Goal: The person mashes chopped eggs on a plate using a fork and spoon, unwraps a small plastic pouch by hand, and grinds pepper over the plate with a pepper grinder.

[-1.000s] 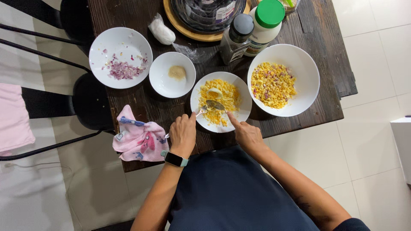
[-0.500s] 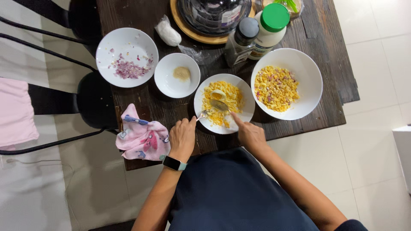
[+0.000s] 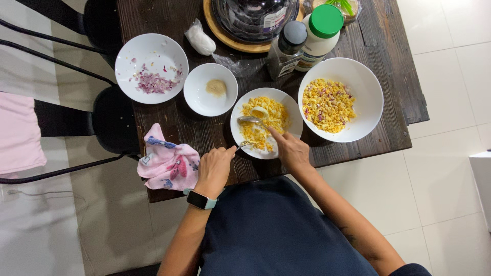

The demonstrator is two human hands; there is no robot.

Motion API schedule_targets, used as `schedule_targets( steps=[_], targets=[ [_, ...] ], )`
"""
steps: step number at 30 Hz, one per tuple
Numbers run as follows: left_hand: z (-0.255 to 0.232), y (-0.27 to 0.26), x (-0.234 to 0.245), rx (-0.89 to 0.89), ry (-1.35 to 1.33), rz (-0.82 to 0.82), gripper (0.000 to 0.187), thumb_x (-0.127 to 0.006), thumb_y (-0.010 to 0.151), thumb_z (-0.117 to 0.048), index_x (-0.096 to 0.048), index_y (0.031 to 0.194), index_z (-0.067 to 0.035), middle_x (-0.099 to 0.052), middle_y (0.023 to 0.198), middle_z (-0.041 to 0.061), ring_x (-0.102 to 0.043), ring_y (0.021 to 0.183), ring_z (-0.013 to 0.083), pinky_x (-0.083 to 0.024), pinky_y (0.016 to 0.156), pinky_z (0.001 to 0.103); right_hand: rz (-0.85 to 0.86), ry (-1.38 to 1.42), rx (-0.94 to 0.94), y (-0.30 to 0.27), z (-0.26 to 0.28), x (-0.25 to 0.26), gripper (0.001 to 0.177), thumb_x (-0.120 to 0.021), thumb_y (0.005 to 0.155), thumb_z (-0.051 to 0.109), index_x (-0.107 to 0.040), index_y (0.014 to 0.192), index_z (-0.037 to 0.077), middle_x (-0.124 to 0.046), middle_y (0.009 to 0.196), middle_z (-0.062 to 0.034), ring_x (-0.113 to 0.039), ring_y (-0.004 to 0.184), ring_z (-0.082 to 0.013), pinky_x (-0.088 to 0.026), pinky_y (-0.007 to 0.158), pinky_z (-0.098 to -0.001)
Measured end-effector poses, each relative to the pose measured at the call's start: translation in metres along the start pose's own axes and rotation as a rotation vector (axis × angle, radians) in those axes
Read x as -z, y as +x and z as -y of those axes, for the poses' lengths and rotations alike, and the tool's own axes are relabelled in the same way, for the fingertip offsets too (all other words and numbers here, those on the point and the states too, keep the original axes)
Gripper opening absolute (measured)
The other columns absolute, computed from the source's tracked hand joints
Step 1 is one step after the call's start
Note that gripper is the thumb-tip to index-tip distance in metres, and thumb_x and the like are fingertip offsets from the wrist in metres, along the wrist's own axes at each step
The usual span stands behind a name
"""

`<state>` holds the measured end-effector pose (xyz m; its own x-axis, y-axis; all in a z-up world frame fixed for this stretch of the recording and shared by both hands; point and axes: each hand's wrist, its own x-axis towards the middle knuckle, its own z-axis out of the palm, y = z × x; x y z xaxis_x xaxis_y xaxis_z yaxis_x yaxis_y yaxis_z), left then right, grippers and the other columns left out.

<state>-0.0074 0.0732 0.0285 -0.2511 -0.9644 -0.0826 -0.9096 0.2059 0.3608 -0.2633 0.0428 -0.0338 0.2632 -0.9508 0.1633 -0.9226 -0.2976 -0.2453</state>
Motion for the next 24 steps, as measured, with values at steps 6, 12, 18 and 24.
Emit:
schedule_targets(
  steps=[6, 12, 18, 24],
  targets=[
    [0.003, 0.001, -0.001, 0.001, -0.003, -0.014, 0.025, -0.062, 0.095, -0.018, -0.074, 0.116, -0.012, -0.069, 0.082, 0.012, -0.069, 0.083, 0.03, -0.055, 0.071, 0.044, -0.015, -0.006, 0.029, -0.034, -0.009, 0.021, 0.053, -0.06, 0.09, 0.007, -0.067, 0.136, 0.034, -0.067, 0.082, -0.0029, -0.068, 0.067, -0.0235, -0.054, 0.056, -0.0376],
    [-0.005, 0.008, 0.002, 0.046, -0.021, 0.069, 0.032, -0.06, 0.095, -0.014, -0.071, 0.125, -0.012, -0.066, 0.082, 0.013, -0.067, 0.079, 0.0279, -0.055, 0.071, 0.041, 0.098, -0.107, -0.245, -0.053, -0.032, 0.058, 0.043, -0.062, 0.096, 0.015, -0.065, 0.136, 0.03, -0.067, 0.079, -0.0021, -0.066, 0.06, -0.0245, -0.053, 0.053, -0.0394],
    [-0.012, 0.024, 0.009, -0.043, 0.022, -0.078, 0.042, -0.058, 0.092, -0.002, -0.068, 0.131, -0.01, -0.064, 0.086, 0.011, -0.066, 0.085, 0.0284, -0.056, 0.074, 0.041, -0.069, -0.135, -0.198, -0.041, -0.031, 0.037, 0.056, -0.063, 0.085, 0.007, -0.065, 0.138, 0.024, -0.063, 0.079, -0.0038, -0.066, 0.064, -0.0254, -0.052, 0.056, -0.04],
    [-0.013, 0.052, -0.002, -0.002, 0.043, -0.154, 0.043, -0.054, 0.097, 0.0, -0.062, 0.138, -0.003, -0.063, 0.089, 0.013, -0.064, 0.078, 0.026, -0.057, 0.072, 0.037, 0.048, -0.047, -0.16, -0.06, -0.025, 0.037, 0.057, -0.063, 0.084, 0.005, -0.064, 0.137, 0.025, -0.065, 0.082, -0.0049, -0.067, 0.068, -0.0272, -0.053, 0.058, -0.0409]
  ],
)
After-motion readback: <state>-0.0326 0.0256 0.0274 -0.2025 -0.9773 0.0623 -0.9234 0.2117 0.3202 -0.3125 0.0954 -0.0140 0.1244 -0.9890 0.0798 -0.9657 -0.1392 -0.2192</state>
